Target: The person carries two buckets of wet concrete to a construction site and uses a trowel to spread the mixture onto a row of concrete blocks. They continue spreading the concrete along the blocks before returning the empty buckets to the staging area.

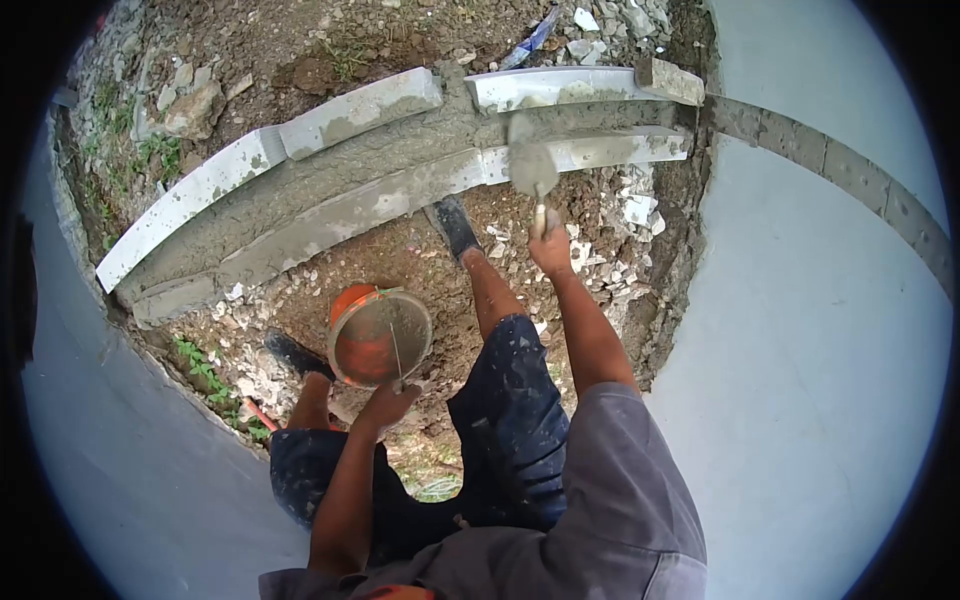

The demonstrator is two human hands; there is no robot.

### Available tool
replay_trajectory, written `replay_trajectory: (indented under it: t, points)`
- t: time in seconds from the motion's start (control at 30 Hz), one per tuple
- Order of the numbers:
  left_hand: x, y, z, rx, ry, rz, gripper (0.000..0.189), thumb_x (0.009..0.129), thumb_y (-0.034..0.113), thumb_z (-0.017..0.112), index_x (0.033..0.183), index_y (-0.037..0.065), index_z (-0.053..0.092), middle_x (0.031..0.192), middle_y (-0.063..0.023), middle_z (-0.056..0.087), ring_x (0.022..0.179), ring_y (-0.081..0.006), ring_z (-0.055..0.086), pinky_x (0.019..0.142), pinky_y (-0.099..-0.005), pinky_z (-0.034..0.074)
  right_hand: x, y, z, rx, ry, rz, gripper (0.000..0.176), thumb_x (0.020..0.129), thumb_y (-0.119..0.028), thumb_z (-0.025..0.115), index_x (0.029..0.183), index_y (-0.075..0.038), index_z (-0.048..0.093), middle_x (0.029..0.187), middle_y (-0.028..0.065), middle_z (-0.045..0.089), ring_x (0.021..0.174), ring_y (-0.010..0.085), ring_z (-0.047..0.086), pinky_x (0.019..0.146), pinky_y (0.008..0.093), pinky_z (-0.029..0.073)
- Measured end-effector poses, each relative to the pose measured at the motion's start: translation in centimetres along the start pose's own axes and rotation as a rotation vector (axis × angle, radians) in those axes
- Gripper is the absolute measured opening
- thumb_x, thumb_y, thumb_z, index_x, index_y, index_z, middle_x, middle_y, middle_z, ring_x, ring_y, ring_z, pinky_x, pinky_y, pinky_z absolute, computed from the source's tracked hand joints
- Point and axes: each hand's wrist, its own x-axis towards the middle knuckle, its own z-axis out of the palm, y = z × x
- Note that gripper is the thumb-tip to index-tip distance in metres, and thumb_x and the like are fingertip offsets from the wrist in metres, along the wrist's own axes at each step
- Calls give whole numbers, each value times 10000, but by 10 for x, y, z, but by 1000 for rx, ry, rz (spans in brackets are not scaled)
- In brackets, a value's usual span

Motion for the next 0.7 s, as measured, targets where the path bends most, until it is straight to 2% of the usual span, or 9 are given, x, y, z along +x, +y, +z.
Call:
replay_trajectory:
  t: [0.07,0.17,0.2,0.27,0.33,0.47,0.5,0.67,0.7]
  points:
    - [3,2,-4,-10,61,65,562,795,351,575,1140,-80,466,991,-223,581,897,-274,565,814,-374,418,-28,-55,-6,-62,-8,-193,217,848,-146,561,1015,-20,505,867,86,569,745,163,534,664,287,449]
    - [14,-14,2,-172,36,176,656,806,305,567,1306,-41,318,1357,-234,329,1264,-313,319,1022,-354,259,-39,-79,31,370,34,188,250,832,-143,558,1037,-24,481,828,118,569,722,208,555,644,343,449]
    - [14,-16,7,-168,22,185,656,806,305,567,1306,-41,318,1357,-234,329,1264,-313,319,1022,-354,259,-51,-100,41,476,-5,276,234,835,-136,534,1028,-16,479,779,142,573,707,238,566,644,401,447]
    - [14,-24,13,4,130,204,615,800,349,555,1241,-54,411,1243,-265,455,1175,-331,440,972,-367,331,-75,-113,68,243,-377,-29,250,813,-121,544,1029,-23,466,753,150,568,702,272,579,673,416,461]
    - [8,-24,8,69,82,147,587,789,379,550,1172,-59,474,1162,-272,508,1111,-342,491,941,-375,361,-84,-129,95,-326,-480,-410,277,787,-108,563,1020,-9,451,765,179,567,758,307,597,709,429,463]
    - [-18,-9,-3,317,-43,-58,597,757,470,501,976,-76,603,994,-287,588,959,-364,580,855,-414,426,-113,-158,137,277,-107,-216,265,829,-127,571,1034,-5,458,785,162,614,688,240,600,627,345,464]
    - [-13,-25,4,313,-41,-52,609,757,470,479,972,-86,601,995,-286,588,957,-374,578,852,-412,431,-125,-184,133,293,-168,65,246,839,-130,562,1018,7,462,803,164,617,694,251,603,631,347,465]
    - [-18,-41,8,64,-17,-57,632,739,455,520,977,-128,581,1001,-311,575,965,-380,576,865,-400,435,-177,-214,236,71,-133,-195,321,798,-132,563,1056,28,457,791,213,613,719,356,610,644,413,464]
    - [-15,-48,14,40,48,-7,649,741,466,519,981,-134,576,1000,-315,573,971,-380,574,866,-401,435,-183,-222,252,43,-480,-110,307,793,-130,562,1038,17,449,746,225,590,701,401,583,633,432,448]
